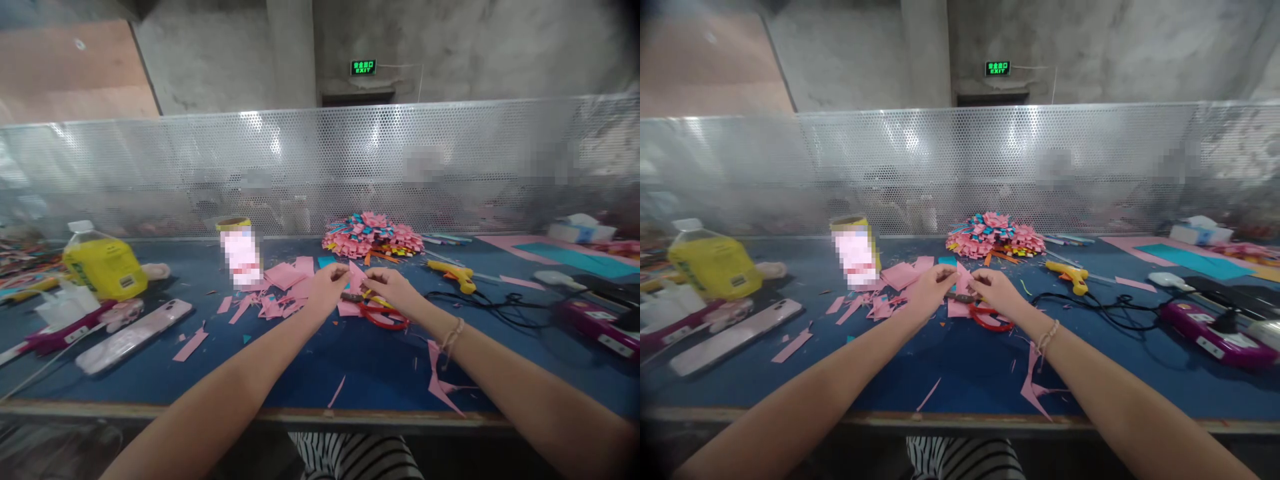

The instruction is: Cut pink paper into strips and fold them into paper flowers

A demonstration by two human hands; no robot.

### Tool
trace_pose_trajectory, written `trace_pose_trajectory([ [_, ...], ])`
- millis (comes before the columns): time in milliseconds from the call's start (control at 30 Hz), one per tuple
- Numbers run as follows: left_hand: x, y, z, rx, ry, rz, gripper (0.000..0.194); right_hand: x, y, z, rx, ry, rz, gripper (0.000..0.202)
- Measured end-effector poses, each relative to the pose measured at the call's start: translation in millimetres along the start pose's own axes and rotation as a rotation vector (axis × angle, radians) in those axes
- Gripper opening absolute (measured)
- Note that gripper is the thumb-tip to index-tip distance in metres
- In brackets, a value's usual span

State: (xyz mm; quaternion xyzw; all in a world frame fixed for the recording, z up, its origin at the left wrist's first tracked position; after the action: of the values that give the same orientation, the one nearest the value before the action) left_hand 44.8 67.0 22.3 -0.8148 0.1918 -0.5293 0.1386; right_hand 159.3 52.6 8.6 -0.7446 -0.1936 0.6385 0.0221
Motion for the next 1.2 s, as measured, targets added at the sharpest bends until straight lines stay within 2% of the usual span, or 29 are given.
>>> trace_pose_trajectory([
  [167,-4,0,2.2,-0.022,0.09,-0.03,0.012,-2,-1,-3,0.015,0.014,-0.035,0.017],
  [367,6,9,19.6,-0.149,0.329,-0.137,0.015,-8,1,-8,0.072,0.178,-0.101,0.02],
  [467,8,12,23.7,-0.165,0.39,-0.162,0.018,-9,1,-6,0.061,0.205,-0.108,0.02],
  [633,1,9,18.6,-0.134,0.453,-0.202,0.008,-9,1,-10,0.087,0.158,-0.089,0.019],
  [700,-1,8,16.9,-0.136,0.453,-0.222,0.013,-8,1,-13,0.112,0.123,-0.077,0.016],
  [867,0,10,24.0,-0.23,0.51,-0.257,0.022,-6,0,-12,0.111,0.004,-0.069,0.01],
  [1200,-1,12,27.2,-0.258,0.551,-0.278,0.019,-6,2,-9,0.086,-0.065,-0.046,0.01],
])
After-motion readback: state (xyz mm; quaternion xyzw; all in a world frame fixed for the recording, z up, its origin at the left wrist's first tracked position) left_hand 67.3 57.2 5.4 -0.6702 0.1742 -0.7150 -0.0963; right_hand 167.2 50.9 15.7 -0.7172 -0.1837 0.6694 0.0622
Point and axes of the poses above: each hand's wrist, its own y-axis away from the middle knuckle, its own z-axis out of the palm, x = y × z, the point moved 9 cm from there along -y, towards the middle knuckle, and after that the axes turned 8 degrees about -y, right-handed, at the moved point
